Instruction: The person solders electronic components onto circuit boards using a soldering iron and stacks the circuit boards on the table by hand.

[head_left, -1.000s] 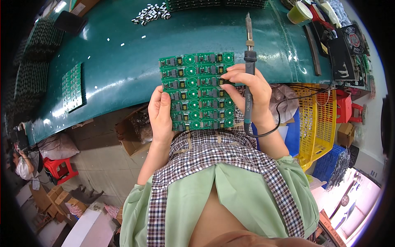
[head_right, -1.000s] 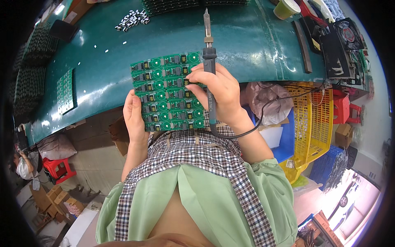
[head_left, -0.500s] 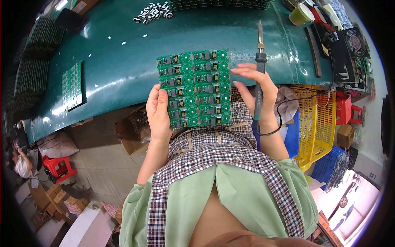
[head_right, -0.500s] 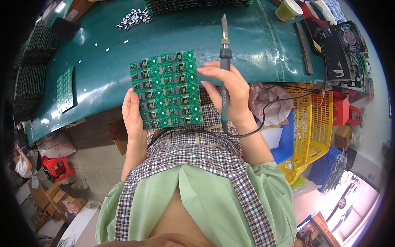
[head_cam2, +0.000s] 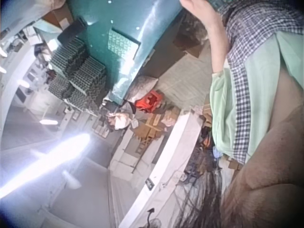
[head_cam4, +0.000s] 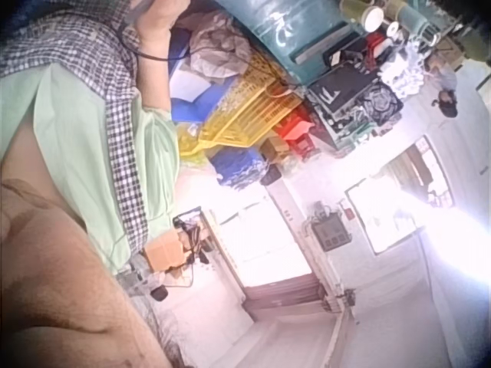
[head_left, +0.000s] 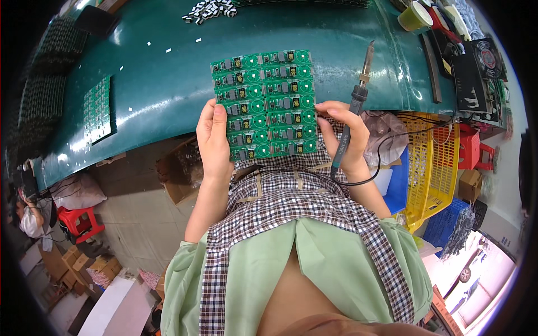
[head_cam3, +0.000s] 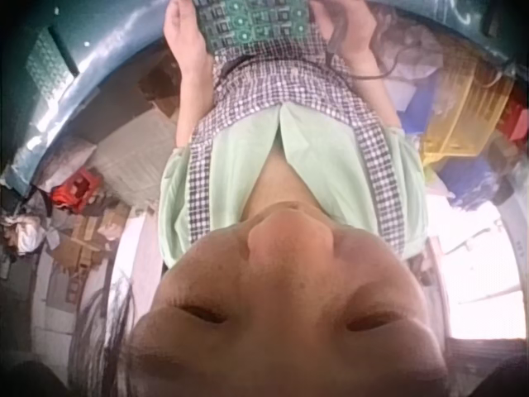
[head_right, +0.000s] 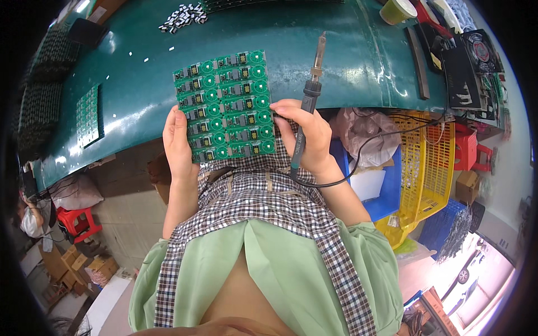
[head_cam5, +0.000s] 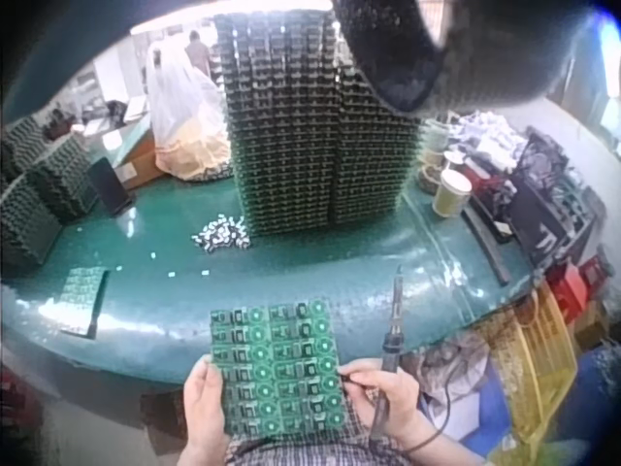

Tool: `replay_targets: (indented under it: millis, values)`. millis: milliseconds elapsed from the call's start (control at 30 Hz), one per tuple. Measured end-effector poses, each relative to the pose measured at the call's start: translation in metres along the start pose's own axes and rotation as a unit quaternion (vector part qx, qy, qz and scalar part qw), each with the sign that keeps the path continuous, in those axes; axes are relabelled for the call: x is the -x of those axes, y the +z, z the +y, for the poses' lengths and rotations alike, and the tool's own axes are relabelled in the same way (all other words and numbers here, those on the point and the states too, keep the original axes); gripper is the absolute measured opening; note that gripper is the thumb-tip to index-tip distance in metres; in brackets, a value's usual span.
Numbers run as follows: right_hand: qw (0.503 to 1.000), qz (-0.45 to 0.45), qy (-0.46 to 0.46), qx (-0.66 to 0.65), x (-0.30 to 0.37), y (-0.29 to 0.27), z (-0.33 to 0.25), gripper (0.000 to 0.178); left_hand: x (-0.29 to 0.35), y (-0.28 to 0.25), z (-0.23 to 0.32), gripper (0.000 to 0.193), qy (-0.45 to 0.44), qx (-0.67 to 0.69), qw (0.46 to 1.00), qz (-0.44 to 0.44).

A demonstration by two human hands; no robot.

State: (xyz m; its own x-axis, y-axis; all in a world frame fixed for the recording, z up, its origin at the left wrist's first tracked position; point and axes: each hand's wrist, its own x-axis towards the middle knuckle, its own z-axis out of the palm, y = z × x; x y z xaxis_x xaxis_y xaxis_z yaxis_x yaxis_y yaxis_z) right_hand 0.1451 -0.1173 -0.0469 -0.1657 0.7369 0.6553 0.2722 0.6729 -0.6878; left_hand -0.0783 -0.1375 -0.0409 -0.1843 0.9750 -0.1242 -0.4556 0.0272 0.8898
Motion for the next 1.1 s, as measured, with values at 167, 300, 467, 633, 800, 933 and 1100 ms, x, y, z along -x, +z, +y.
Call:
replay_targets:
  millis: [167,300,467,633,800,933,1100]
  values:
    - [1.000,0.000,0.001,0.007,-0.002,0.000,-0.003,0.036,0.000,0.000,0.000,0.024,-0.005,0.005,1.000,-0.002]
    - [1.000,0.005,0.006,0.026,-0.004,-0.002,-0.005,0.035,0.000,-0.003,-0.001,0.023,-0.002,0.006,1.000,-0.008]
    - [0.998,-0.017,-0.056,0.033,-0.020,-0.006,-0.013,0.035,0.000,-0.003,-0.003,0.023,0.006,-0.009,1.000,-0.010]
    - [0.994,-0.066,-0.075,0.042,-0.028,-0.002,-0.016,0.035,0.001,0.000,-0.002,0.024,-0.004,-0.003,1.000,-0.020]
    - [0.994,-0.080,-0.066,0.038,-0.028,-0.001,-0.015,0.034,0.001,0.000,-0.003,0.024,0.000,-0.003,1.000,-0.030]
    - [0.997,-0.065,-0.032,0.019,-0.024,0.000,-0.017,0.035,0.001,0.001,-0.004,0.024,0.005,0.011,1.000,-0.029]
    - [0.996,-0.078,0.003,0.040,-0.024,-0.003,-0.018,0.037,-0.002,-0.002,-0.005,0.023,0.003,0.000,1.000,-0.031]
